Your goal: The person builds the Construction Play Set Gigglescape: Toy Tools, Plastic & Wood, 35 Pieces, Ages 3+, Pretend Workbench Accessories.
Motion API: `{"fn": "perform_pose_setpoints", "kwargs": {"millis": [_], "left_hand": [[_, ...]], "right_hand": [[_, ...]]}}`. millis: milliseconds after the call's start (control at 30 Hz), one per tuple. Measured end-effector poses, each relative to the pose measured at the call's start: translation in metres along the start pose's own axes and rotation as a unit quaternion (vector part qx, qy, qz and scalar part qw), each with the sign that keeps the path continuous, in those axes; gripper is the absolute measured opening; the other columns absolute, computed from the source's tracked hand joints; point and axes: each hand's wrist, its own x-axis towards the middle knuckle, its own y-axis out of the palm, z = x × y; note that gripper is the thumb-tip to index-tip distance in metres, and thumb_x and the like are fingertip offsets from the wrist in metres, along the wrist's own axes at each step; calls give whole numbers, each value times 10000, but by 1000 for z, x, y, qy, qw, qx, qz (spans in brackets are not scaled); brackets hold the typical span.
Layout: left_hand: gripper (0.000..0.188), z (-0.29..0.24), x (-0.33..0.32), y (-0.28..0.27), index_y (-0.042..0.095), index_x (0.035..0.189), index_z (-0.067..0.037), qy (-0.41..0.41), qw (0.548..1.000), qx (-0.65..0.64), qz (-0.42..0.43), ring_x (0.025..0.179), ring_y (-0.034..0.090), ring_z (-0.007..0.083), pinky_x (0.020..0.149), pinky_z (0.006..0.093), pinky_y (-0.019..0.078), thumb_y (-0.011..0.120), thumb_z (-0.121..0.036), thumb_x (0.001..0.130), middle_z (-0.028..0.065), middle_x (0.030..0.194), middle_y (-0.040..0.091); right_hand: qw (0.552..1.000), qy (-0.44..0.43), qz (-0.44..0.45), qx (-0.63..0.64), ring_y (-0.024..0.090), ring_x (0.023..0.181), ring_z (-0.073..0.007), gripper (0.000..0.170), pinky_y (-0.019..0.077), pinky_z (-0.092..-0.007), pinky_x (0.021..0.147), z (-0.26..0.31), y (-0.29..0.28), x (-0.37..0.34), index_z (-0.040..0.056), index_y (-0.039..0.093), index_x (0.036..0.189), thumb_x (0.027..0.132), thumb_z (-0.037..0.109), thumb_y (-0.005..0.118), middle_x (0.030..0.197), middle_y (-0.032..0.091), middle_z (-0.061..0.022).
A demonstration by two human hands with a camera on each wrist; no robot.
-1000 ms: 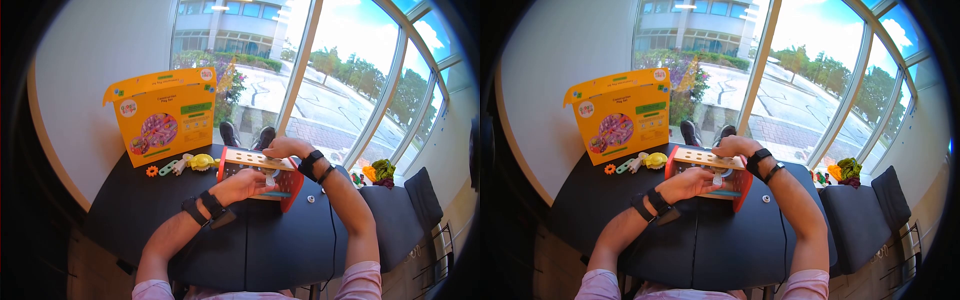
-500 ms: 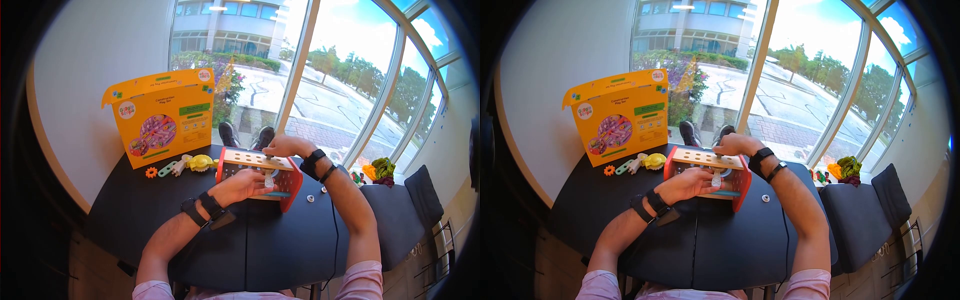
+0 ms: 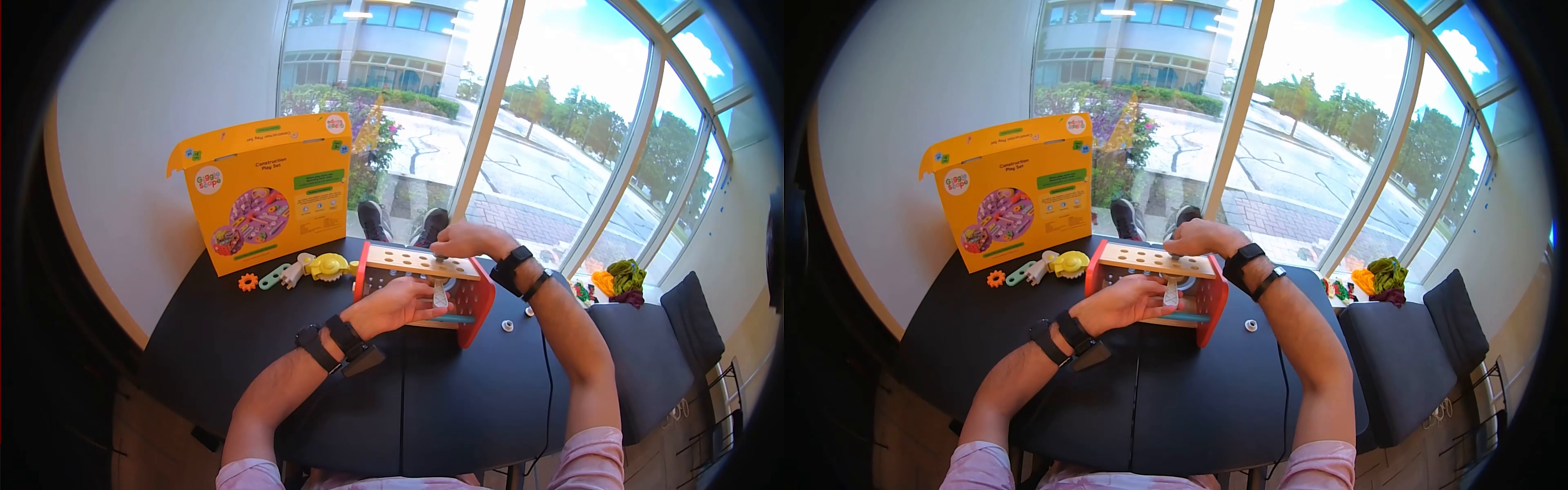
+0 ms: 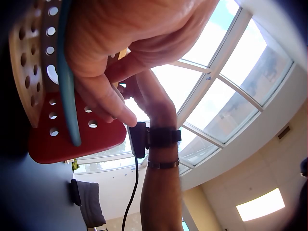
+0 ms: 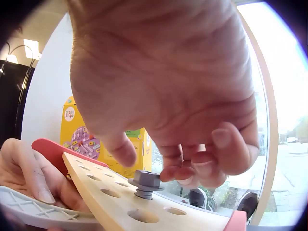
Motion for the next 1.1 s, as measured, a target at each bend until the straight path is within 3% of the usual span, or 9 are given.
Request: {"fn": "perform_pose_setpoints", "kwargs": {"millis": [200,300,400,500,600,700,800,900,1100], "left_hand": [[272,1,2,-4,568,1440,-17,-2,1000,-6,13,1238,780,284,1069,376,670,552,-93,1179,126,1329,724],[253,1,2,-4,582,1421,-36,-4,1000,-7,14,1223,787,274,1070,387,668,567,-97,1176,104,1311,733],[251,1,1,-3,577,1420,-33,-3,1000,-8,10,1220,789,273,1068,391,671,563,-94,1177,107,1313,734],[259,0,0,-1,568,1429,-25,-3,1000,-8,8,1216,792,273,1064,391,676,561,-89,1178,113,1315,734],[274,1,2,-3,561,1443,-17,-2,1000,-11,12,1211,794,273,1061,388,679,564,-86,1178,117,1317,733],[284,2,2,-4,557,1454,-14,-2,1000,-12,13,1215,793,273,1062,386,678,563,-90,1180,118,1322,731],[284,3,3,-5,558,1456,-16,0,1000,-10,15,1224,790,275,1067,385,675,558,-98,1184,117,1323,731],[278,2,3,-4,559,1453,-19,-1,1000,-4,11,1231,787,277,1071,385,671,554,-103,1188,116,1324,731],[264,1,2,-3,557,1439,-26,-3,1000,1,6,1232,788,285,1071,390,670,558,-100,1185,118,1323,733]], "right_hand": [[998,55,7,11,745,1153,-465,716,570,-519,1001,-3,4,3,35,840,1199,1108,647,481,1182,810,-265],[1000,10,1,20,748,1148,-464,698,565,-528,1006,-2,4,0,34,841,1193,1106,626,483,1173,812,-270],[999,47,12,-18,756,1118,-464,676,569,-533,992,-5,8,6,28,840,1182,1100,600,489,1143,817,-268],[999,23,-31,15,765,1074,-464,650,578,-534,962,0,6,-1,24,841,1171,1094,573,502,1107,820,-264],[1000,19,17,-4,767,1048,-466,647,582,-536,940,-10,11,9,26,842,1169,1094,575,508,1096,820,-262],[998,52,6,-18,766,1057,-463,650,580,-538,942,-3,9,6,26,844,1170,1099,575,503,1105,818,-265],[1000,-12,-4,-4,764,1072,-459,644,578,-533,954,-9,9,5,28,834,1201,1104,571,502,1125,816,-262],[998,49,32,-12,761,1085,-462,647,576,-527,965,-9,11,10,23,821,1236,1107,567,496,1147,813,-263],[999,13,31,32,756,1096,-474,684,573,-531,968,-2,7,0,-4,806,1249,1109,581,479,1164,811,-270]]}}
